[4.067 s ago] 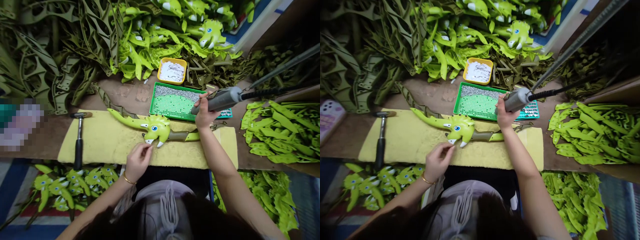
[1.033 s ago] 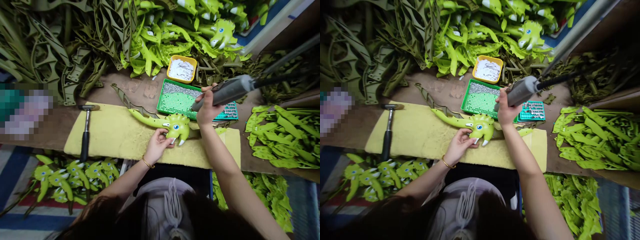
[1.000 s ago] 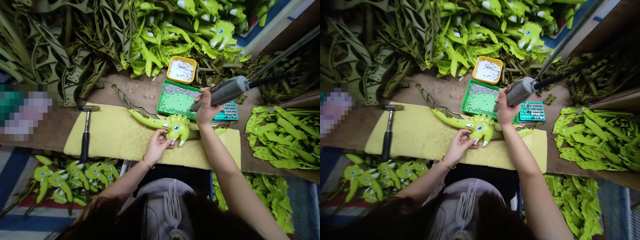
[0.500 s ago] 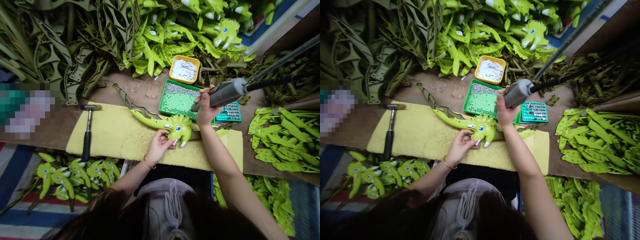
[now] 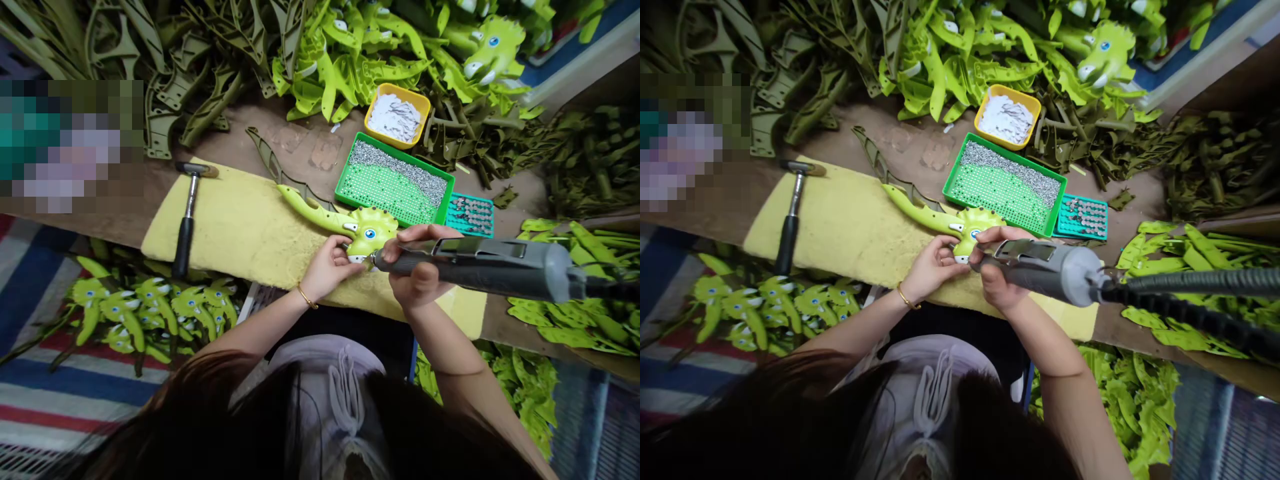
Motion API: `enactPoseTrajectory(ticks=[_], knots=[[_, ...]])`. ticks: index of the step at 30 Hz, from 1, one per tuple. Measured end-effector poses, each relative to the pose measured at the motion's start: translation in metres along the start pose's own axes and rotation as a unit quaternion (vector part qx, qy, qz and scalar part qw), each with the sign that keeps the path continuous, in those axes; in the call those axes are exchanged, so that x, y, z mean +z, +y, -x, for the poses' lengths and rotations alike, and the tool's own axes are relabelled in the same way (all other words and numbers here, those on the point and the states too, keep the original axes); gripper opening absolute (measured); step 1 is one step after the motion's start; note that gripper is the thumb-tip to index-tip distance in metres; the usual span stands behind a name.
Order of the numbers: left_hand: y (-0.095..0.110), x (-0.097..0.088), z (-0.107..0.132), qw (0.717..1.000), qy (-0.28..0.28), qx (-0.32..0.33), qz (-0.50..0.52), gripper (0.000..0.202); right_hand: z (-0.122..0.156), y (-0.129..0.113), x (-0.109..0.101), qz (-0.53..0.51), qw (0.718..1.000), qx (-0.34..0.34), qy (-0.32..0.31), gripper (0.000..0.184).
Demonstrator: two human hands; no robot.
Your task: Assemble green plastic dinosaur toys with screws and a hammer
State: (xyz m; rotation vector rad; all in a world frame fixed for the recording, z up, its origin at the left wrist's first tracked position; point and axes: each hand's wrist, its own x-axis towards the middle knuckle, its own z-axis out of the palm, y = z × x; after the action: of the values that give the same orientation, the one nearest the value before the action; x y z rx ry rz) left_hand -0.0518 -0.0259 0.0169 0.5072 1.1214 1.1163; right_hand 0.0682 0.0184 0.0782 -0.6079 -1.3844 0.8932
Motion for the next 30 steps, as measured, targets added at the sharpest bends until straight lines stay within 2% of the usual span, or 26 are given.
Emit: enactPoseTrajectory(ticks=[8,13,19,22,24,26,28,30], knots=[[0.001,-0.002,-0.002,1.0,-0.01,0.005,0.011,0.058,0.007,0.007,-0.004,0.047,0.999,0.006,-0.025,0.045],[0.002,-0.001,-0.001,1.0,-0.009,0.009,0.012,0.056,0.011,0.015,-0.001,0.003,0.999,-0.014,-0.044,0.039],[-0.002,0.0,0.0,1.0,0.006,0.026,0.013,0.057,0.02,0.03,0.0,0.008,0.998,0.01,-0.066,0.045],[-0.003,0.0,0.002,0.999,0.01,0.035,0.016,0.06,0.019,0.025,0.004,-0.027,0.997,0.011,-0.074,0.039],[-0.002,-0.001,0.003,0.999,0.005,0.036,0.006,0.06,0.009,0.017,0.007,-0.053,0.995,0.023,-0.077,0.036],[-0.002,-0.001,0.003,0.999,0.0,0.03,-0.014,0.057,-0.01,0.012,0.008,-0.045,0.998,0.019,-0.04,0.035],[-0.002,0.0,0.004,0.999,0.003,0.028,-0.034,0.055,-0.037,0.016,0.007,0.002,0.999,-0.009,0.052,0.032],[-0.003,0.0,0.004,0.998,0.014,0.033,-0.045,0.054,-0.062,0.032,0.004,0.063,0.987,-0.03,0.144,0.031]])
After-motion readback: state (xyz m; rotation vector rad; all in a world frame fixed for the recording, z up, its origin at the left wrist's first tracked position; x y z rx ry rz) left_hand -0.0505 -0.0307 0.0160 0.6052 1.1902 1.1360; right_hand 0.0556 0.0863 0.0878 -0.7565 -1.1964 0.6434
